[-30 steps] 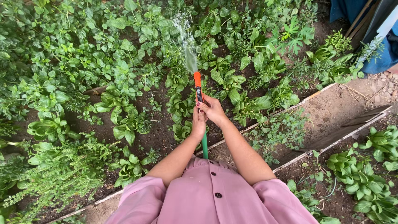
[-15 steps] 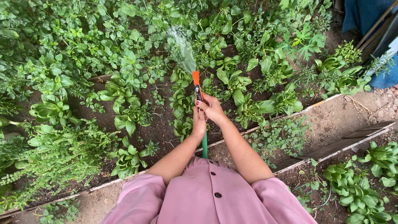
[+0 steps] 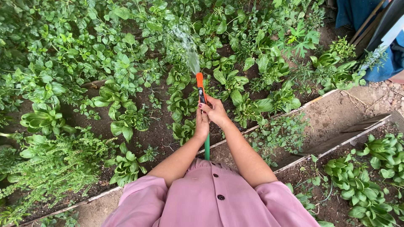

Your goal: The person waters leafy green plants in raised garden beds using a hose with a spray nozzle. They move along the beds, directing water onto the foliage and soil.

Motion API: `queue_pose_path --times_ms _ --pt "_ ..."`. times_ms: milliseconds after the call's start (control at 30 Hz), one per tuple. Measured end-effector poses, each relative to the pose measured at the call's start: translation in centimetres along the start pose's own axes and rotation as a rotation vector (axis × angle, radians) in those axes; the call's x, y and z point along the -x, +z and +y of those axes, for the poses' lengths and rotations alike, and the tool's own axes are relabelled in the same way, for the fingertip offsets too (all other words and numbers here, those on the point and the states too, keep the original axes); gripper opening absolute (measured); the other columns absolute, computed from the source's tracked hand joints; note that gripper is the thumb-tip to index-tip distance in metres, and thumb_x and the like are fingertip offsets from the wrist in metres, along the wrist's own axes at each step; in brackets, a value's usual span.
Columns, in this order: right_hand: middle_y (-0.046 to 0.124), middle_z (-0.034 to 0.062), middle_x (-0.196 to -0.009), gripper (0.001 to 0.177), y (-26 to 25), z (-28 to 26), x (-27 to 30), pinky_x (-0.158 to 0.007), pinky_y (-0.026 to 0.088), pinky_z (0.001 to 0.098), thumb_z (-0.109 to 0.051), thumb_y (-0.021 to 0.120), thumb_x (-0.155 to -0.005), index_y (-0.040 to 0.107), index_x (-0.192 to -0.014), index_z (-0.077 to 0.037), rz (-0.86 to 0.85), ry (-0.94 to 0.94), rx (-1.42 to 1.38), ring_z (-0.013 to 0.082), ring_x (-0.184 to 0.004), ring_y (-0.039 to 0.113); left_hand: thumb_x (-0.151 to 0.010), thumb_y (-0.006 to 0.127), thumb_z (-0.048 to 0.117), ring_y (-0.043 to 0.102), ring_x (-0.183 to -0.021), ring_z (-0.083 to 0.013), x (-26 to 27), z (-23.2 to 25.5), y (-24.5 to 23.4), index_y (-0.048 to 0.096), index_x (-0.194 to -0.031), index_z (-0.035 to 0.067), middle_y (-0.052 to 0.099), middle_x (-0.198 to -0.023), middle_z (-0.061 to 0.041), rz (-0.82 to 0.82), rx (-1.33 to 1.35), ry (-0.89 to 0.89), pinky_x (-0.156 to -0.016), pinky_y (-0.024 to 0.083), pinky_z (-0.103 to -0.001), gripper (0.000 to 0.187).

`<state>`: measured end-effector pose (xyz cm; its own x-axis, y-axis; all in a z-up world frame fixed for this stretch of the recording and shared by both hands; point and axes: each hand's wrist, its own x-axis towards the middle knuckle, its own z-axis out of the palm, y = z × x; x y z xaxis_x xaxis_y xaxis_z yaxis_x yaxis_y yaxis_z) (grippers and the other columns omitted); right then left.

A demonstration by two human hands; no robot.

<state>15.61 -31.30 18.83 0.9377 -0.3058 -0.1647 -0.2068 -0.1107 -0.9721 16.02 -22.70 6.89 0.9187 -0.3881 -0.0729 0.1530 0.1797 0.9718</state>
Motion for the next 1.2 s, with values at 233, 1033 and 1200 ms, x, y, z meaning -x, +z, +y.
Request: queue_pose_path --times_ms 233,1033,1200 --pt "0.068 0.0005 -0.094 0.039 -0.7 1.0 0.2 -0.074 0.053 0.0264 -0.004 0.074 -0.092 0.065 -0.130 0.001 0.063 -0.068 -0.062 0.0085 -0.079 0.059 -0.095 0.035 0.073 0.061 -0.116 -0.0246 0.0 -0.2 0.4 0.026 -0.160 0.011 0.058 -0.135 -0.015 -0.056 -0.083 0.037 -0.095 0.050 -0.037 0.091" --pt "0.071 0.0006 -0.103 0.048 -5.0 3.8 2.9 -0.083 0.054 0.0252 0.003 0.073 -0.088 0.060 -0.135 -0.002 0.381 -0.067 -0.149 0.0082 -0.089 0.064 -0.100 0.037 0.059 0.043 -0.143 -0.0276 -1.0 -2.5 4.0 0.026 -0.160 0.009 0.043 -0.156 -0.016 -0.370 -0.169 -0.113 -0.114 0.036 -0.038 0.079" --pt "0.072 0.0025 -0.104 0.051 -5.8 4.1 4.1 -0.078 0.055 0.0280 -0.001 0.074 -0.089 0.060 -0.138 -0.001 0.471 -0.021 -0.175 0.0105 -0.086 0.064 -0.102 0.040 0.060 0.043 -0.145 -0.0277 -0.4 -2.7 5.0 0.030 -0.160 0.009 0.043 -0.158 -0.017 -0.448 -0.158 -0.053 -0.115 0.037 -0.038 0.078"
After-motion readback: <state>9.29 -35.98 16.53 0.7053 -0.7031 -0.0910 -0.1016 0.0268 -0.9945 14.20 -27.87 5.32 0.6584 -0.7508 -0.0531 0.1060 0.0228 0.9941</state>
